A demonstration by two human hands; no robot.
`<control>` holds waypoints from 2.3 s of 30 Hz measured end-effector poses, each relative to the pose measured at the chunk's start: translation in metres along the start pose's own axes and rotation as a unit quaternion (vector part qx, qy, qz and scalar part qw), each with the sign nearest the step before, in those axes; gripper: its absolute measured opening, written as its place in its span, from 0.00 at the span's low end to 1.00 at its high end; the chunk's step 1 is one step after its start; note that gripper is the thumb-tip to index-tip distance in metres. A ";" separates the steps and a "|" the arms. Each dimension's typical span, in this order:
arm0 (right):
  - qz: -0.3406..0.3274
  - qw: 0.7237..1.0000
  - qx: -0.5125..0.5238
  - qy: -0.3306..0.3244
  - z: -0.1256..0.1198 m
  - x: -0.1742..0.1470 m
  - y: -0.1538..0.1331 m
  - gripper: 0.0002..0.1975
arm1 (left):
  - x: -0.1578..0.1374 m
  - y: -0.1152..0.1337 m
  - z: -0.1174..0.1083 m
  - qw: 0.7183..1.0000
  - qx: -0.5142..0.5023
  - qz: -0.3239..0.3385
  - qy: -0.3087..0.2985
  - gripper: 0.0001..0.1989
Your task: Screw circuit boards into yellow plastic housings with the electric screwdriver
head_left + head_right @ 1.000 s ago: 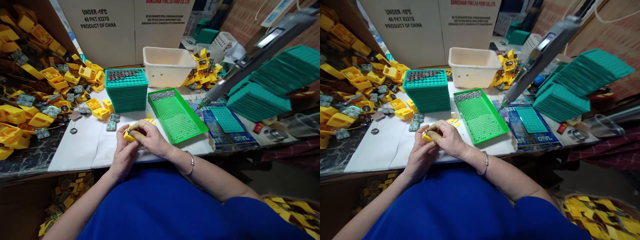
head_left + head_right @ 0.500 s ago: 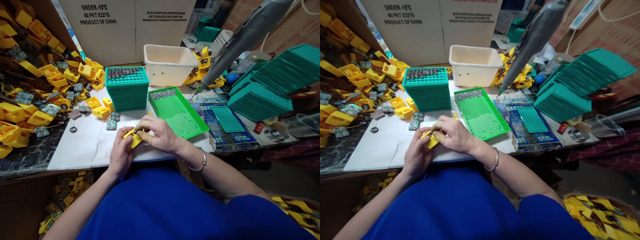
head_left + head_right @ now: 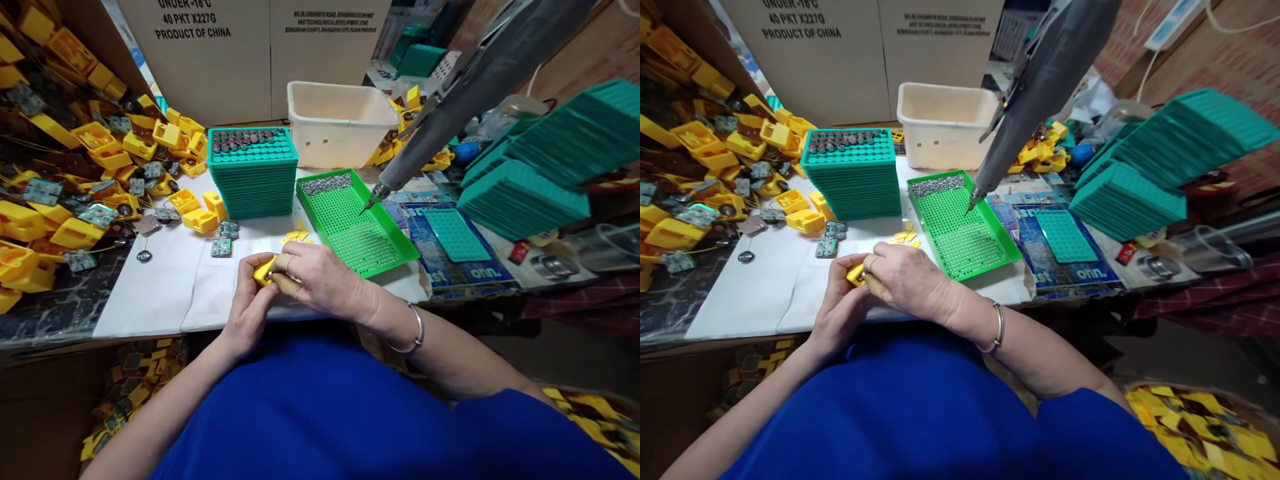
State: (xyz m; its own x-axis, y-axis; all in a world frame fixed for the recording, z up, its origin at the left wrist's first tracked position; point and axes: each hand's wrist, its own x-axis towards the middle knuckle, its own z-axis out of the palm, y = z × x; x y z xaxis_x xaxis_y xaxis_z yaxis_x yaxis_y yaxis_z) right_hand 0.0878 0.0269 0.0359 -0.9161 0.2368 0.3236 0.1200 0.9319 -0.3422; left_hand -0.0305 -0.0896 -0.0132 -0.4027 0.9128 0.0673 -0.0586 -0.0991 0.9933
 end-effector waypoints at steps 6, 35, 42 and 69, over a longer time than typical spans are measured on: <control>0.148 0.988 0.036 0.002 0.001 0.004 -0.004 0.08 | 0.003 -0.004 -0.007 0.996 0.060 0.047 -0.044 0.18; 0.052 0.982 -0.068 -0.167 0.001 0.019 0.037 0.13 | 0.010 0.029 -0.014 0.967 -0.170 -0.186 -0.026 0.10; 0.167 0.880 0.441 0.065 -0.006 -0.007 0.034 0.06 | 0.012 0.027 -0.007 0.961 -0.202 -0.185 -0.038 0.10; 0.226 0.800 0.544 0.115 -0.002 -0.025 0.016 0.13 | 0.013 0.026 -0.005 0.963 -0.209 -0.155 -0.065 0.08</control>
State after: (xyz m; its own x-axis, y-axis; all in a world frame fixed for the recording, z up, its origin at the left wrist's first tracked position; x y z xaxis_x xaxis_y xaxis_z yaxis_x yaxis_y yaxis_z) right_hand 0.1133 0.0368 0.0244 -0.7635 0.6430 0.0611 -0.0997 -0.0240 -0.9947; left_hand -0.0419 -0.0821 0.0133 -0.1904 0.9636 -0.1877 -0.5319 0.0594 0.8447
